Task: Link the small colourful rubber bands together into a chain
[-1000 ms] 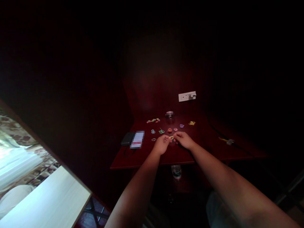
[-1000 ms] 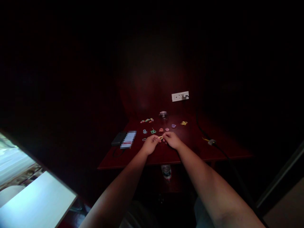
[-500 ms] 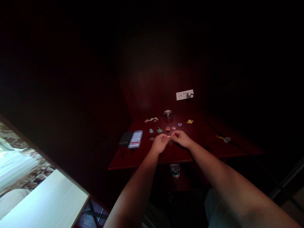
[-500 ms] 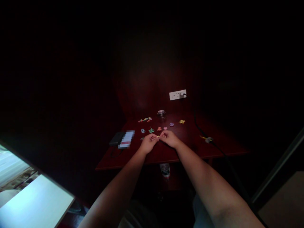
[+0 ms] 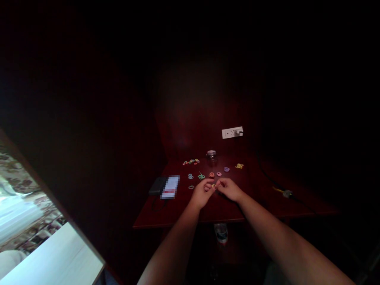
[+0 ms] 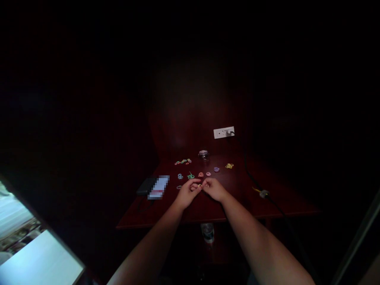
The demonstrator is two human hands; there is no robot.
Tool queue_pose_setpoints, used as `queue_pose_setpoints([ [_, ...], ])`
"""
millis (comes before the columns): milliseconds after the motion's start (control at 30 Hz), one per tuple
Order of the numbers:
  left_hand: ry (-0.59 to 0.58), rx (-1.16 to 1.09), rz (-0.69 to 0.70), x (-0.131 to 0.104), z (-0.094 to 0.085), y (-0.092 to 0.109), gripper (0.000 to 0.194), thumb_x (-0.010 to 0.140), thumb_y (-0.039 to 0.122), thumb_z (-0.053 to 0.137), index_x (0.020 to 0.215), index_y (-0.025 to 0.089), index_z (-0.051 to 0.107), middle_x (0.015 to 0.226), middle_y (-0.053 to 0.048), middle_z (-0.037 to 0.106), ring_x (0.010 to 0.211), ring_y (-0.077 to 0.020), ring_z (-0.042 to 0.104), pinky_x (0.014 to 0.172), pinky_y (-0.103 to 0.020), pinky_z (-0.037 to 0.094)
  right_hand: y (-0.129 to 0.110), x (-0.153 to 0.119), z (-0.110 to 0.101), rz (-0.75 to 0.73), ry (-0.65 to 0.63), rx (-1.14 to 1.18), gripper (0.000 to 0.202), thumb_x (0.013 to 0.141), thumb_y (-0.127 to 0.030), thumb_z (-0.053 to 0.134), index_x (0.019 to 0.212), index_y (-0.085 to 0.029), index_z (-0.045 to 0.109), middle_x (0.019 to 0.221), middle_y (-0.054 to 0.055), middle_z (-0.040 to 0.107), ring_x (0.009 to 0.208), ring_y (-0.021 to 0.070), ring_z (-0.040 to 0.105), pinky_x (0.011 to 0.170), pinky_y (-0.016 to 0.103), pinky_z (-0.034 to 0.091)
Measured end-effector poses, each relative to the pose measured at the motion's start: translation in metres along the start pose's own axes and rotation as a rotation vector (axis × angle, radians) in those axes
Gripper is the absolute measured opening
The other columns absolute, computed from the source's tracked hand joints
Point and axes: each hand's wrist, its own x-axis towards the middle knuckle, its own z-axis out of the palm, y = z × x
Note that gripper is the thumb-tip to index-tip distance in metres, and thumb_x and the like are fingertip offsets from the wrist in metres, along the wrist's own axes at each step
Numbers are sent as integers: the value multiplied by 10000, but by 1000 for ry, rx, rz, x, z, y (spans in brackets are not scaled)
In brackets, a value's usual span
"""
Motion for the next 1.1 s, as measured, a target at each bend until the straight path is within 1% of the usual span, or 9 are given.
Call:
queue_pose_setpoints([
  [133, -27, -47, -5, 0, 0, 0, 412, 713, 282, 608, 1090, 146, 518, 752, -37, 603, 668, -105, 557, 629, -222, 430, 3, 1, 1, 12, 3, 13, 99, 646, -249, 544, 616, -165, 502, 479, -40, 473, 441, 84, 410, 449, 203, 303],
  [300, -55, -16, 4, 0, 0, 3, 271, 709, 283, 611, 927, 123, 600, 773, -56, 620, 683, -108, 560, 643, -222, 434, 6, 1, 2, -3, -11, 13, 94, 652, -232, 542, 611, -161, 495, 485, -39, 468, 452, 80, 406, 454, 199, 297],
  [433, 8, -13, -26, 1, -1, 2, 248, 689, 280, 631, 870, 116, 592, 742, -53, 622, 671, -107, 564, 638, -221, 437, 2, 0, 2, -15, -11, 55, 109, 650, -246, 565, 643, -163, 494, 498, -46, 457, 451, 73, 399, 451, 194, 296],
  [567, 54, -1, -36, 3, -1, 0, 246, 689, 297, 630, 844, 113, 581, 729, -53, 618, 662, -108, 563, 630, -221, 437, -2, 0, 2, -32, -25, 114, 196, 640, -305, 611, 725, -157, 514, 552, -40, 488, 451, 66, 391, 445, 192, 290],
  [667, 70, 32, -54, 3, -1, -2, 242, 687, 304, 628, 824, 111, 581, 713, -52, 614, 648, -109, 561, 611, -219, 433, -4, -1, 2, -7, -39, 62, 266, 650, -394, 611, 704, -141, 547, 526, -28, 494, 446, 70, 388, 439, 198, 278],
  [733, 71, 48, -62, 3, -2, -3, 236, 687, 303, 625, 817, 110, 583, 707, -51, 612, 645, -110, 560, 606, -218, 430, -5, -1, 1, 1, -36, 19, 287, 658, -415, 601, 682, -132, 562, 506, -23, 493, 445, 74, 390, 439, 200, 276],
  [933, 65, 46, -76, 3, -1, 1, 212, 671, 283, 632, 792, 113, 594, 700, -51, 616, 640, -112, 558, 602, -220, 427, -1, -1, -1, -6, -40, -20, 227, 705, -353, 557, 669, -129, 558, 534, -2, 538, 464, 82, 436, 456, 197, 320],
  [1100, 70, 62, -56, 3, -1, 4, 185, 695, 284, 603, 771, 115, 598, 682, -39, 602, 618, -102, 534, 603, -221, 417, 6, 1, -1, -21, -38, -50, 197, 732, -327, 522, 685, -138, 552, 548, -1, 551, 476, 88, 463, 466, 197, 345],
])
